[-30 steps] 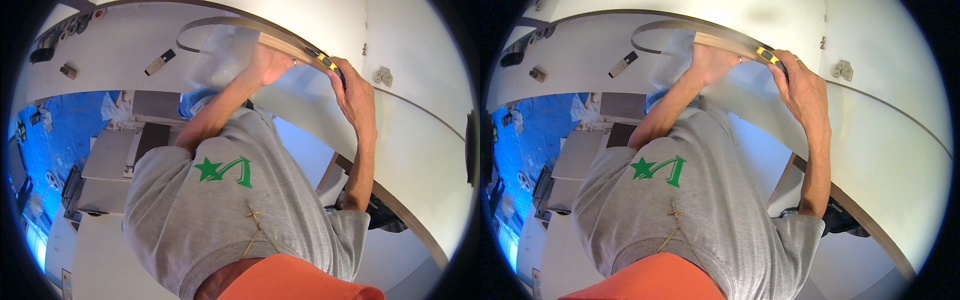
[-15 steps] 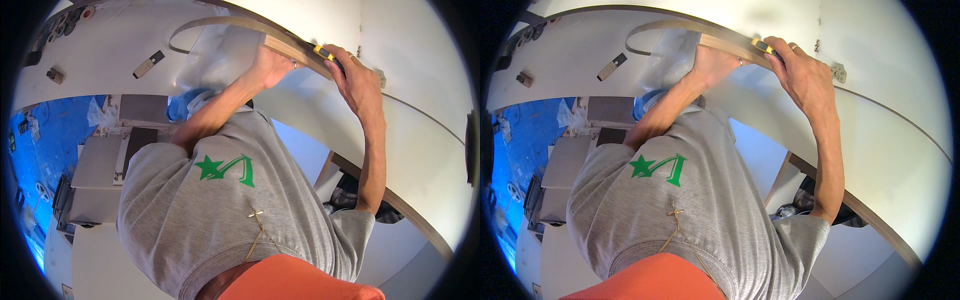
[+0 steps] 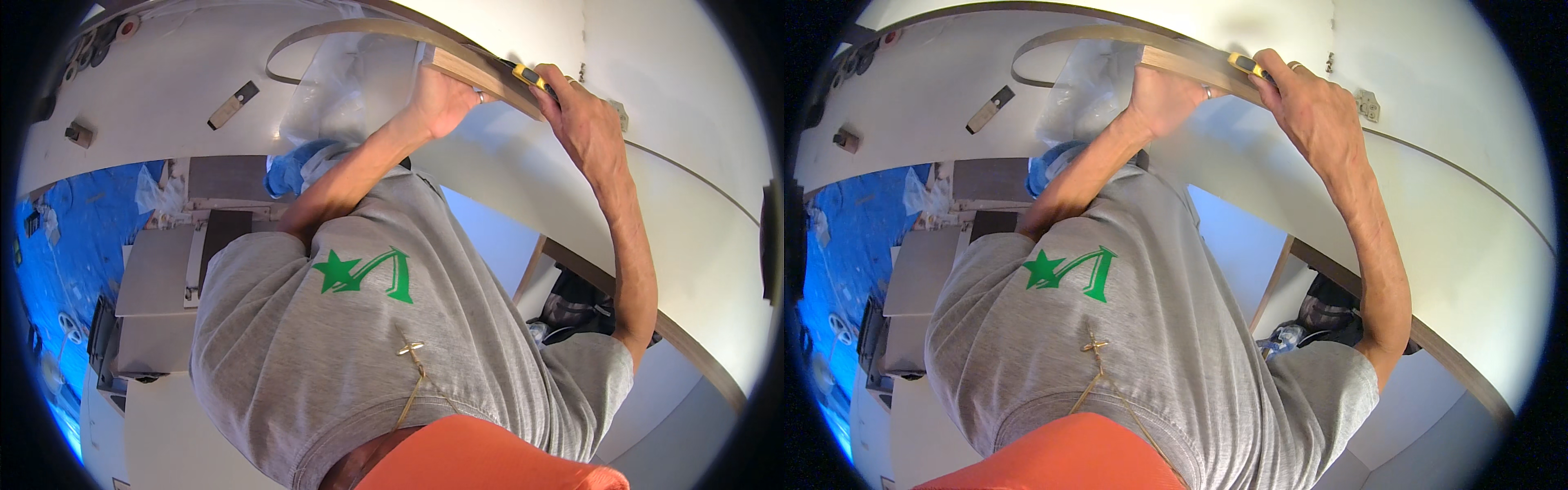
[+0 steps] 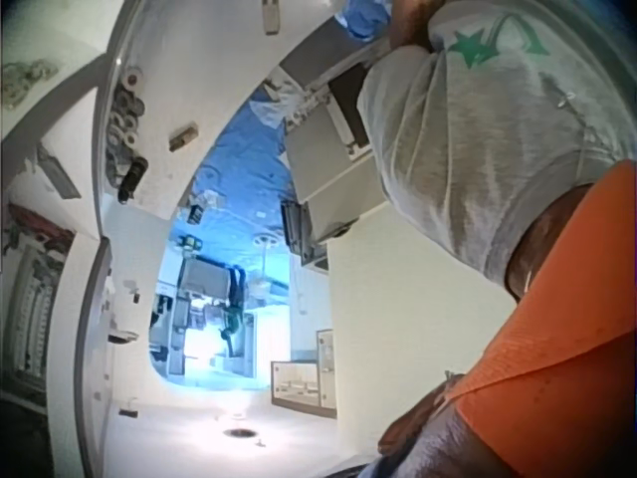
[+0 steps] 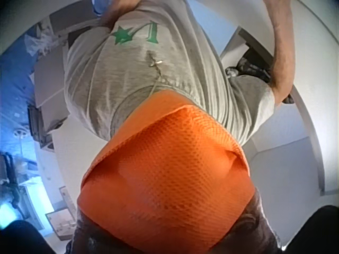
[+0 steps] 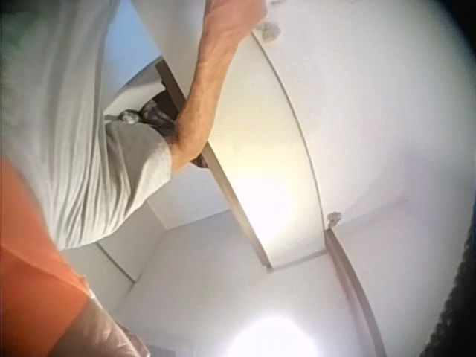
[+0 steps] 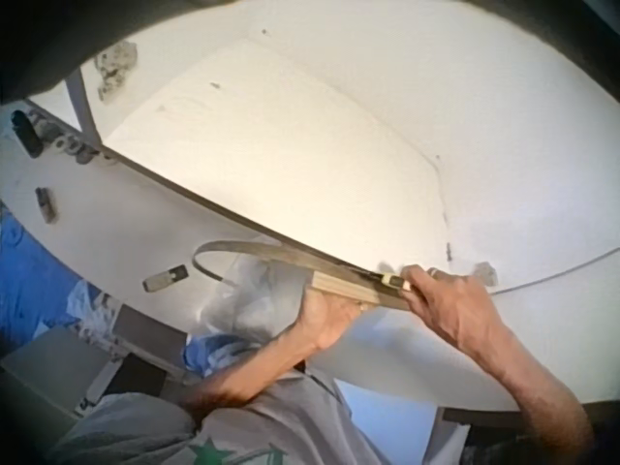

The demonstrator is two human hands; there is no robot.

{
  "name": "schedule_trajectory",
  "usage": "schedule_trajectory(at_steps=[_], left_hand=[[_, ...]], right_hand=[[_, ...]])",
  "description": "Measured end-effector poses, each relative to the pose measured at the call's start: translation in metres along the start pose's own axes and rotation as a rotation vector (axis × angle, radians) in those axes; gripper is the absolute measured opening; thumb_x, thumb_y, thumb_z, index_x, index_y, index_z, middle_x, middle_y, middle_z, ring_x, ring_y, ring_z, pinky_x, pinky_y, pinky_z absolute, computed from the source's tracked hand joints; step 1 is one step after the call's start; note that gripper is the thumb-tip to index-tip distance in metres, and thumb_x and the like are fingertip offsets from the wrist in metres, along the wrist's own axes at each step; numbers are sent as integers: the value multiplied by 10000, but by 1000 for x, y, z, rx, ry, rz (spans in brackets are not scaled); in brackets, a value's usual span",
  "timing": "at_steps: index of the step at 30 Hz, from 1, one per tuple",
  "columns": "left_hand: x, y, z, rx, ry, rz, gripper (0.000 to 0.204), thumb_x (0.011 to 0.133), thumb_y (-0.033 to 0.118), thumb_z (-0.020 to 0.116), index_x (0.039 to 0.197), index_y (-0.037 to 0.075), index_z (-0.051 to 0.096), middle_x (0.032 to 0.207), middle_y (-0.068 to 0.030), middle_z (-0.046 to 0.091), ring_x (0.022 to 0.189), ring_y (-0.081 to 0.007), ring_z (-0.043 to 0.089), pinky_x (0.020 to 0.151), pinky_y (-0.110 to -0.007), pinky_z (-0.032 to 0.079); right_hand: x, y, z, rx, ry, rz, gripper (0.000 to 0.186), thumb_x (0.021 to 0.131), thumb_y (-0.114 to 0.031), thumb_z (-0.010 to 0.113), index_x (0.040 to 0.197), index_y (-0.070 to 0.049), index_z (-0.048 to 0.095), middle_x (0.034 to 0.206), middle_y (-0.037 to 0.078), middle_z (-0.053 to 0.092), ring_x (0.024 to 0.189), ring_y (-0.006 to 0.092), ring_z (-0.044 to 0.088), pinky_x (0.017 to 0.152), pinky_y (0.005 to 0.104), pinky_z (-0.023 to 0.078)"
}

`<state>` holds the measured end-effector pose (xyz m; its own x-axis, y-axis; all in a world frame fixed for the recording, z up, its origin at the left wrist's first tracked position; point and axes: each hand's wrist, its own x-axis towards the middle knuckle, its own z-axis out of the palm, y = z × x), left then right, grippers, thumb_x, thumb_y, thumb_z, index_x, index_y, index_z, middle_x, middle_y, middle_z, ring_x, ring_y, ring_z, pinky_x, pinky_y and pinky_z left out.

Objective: The person installs a curved wooden edge band onto a white countertop. They use a utility knife to trim the overhanging band and a small wooden block to press the edge into place. The person works along the curved edge, repeatedly cutting and pressing the band.

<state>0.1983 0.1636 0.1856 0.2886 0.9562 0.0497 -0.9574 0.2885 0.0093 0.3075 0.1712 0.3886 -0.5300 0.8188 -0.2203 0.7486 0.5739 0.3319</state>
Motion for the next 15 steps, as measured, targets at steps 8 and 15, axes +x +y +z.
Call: schedule_trajectory(at_steps=[8, 15], left_hand=[[1, -3, 1, 22, 40, 5, 699, 1019, 652, 323, 1370, 79, 518, 1415, -111, 552, 1311, -305, 526, 1056, -541, 430], [1, -3, 0, 35, 42, -1, 713, 1021, 654, 318, 1380, 69, 513, 1420, -116, 547, 1343, -322, 506, 1101, -572, 400]], right_hand=[[-1, 5, 5, -21, -9, 1, 186, 1039, -319, 575, 1121, -153, 562, 730, 77, 665, 597, 300, 649, 523, 415, 516], [-2, 10, 9, 39, -33, 1, 195, 1039, -318, 573, 1130, -146, 561, 726, 78, 666, 598, 292, 644, 513, 419, 499]])
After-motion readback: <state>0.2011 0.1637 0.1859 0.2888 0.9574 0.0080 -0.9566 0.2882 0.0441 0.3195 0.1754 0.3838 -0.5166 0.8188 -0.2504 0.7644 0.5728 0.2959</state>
